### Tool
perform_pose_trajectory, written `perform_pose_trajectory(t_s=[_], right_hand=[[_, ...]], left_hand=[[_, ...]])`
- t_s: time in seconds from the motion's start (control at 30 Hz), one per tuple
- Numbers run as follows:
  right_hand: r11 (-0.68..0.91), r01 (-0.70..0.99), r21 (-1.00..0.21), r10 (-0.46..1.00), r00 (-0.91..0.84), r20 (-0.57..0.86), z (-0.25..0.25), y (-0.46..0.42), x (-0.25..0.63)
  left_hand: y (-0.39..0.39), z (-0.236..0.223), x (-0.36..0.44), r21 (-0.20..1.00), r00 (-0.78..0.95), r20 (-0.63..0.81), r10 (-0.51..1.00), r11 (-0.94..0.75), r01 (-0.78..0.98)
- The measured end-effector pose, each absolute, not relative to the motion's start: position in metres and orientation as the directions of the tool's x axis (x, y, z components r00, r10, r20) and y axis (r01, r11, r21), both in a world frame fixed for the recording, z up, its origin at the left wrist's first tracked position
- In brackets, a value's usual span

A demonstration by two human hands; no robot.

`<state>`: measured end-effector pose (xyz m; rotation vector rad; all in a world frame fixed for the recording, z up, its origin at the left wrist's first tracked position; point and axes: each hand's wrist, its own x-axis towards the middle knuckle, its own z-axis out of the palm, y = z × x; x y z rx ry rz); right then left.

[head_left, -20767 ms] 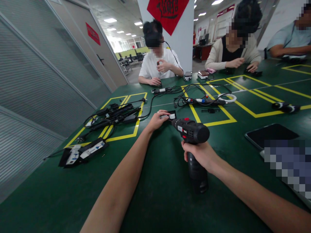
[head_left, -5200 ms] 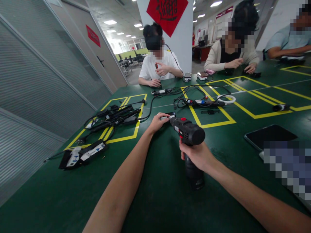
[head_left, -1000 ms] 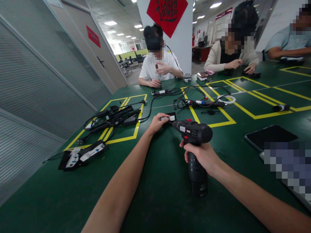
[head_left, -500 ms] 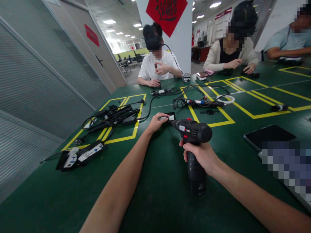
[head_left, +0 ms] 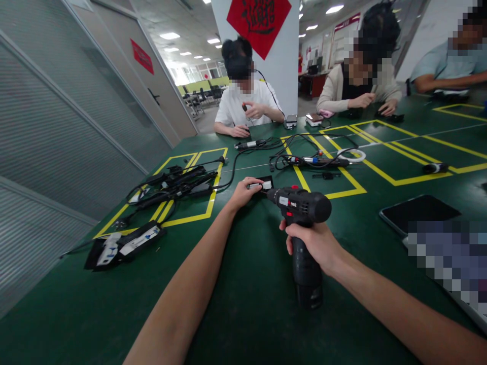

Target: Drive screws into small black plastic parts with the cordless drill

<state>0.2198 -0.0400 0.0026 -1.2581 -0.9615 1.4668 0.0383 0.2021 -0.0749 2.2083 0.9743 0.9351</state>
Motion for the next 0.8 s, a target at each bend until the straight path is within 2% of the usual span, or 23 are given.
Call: perform_pose_trajectory(t_s=[0.8], right_hand=[[-0.255,-0.138,-0.957,0.965,0.018,-0.260,0.0046,-0.0377,0.2174]], left_hand=[[0.2028,-0.0751,0.0379,0.696,0.489,0.352,0.798,-0.572,0.434]])
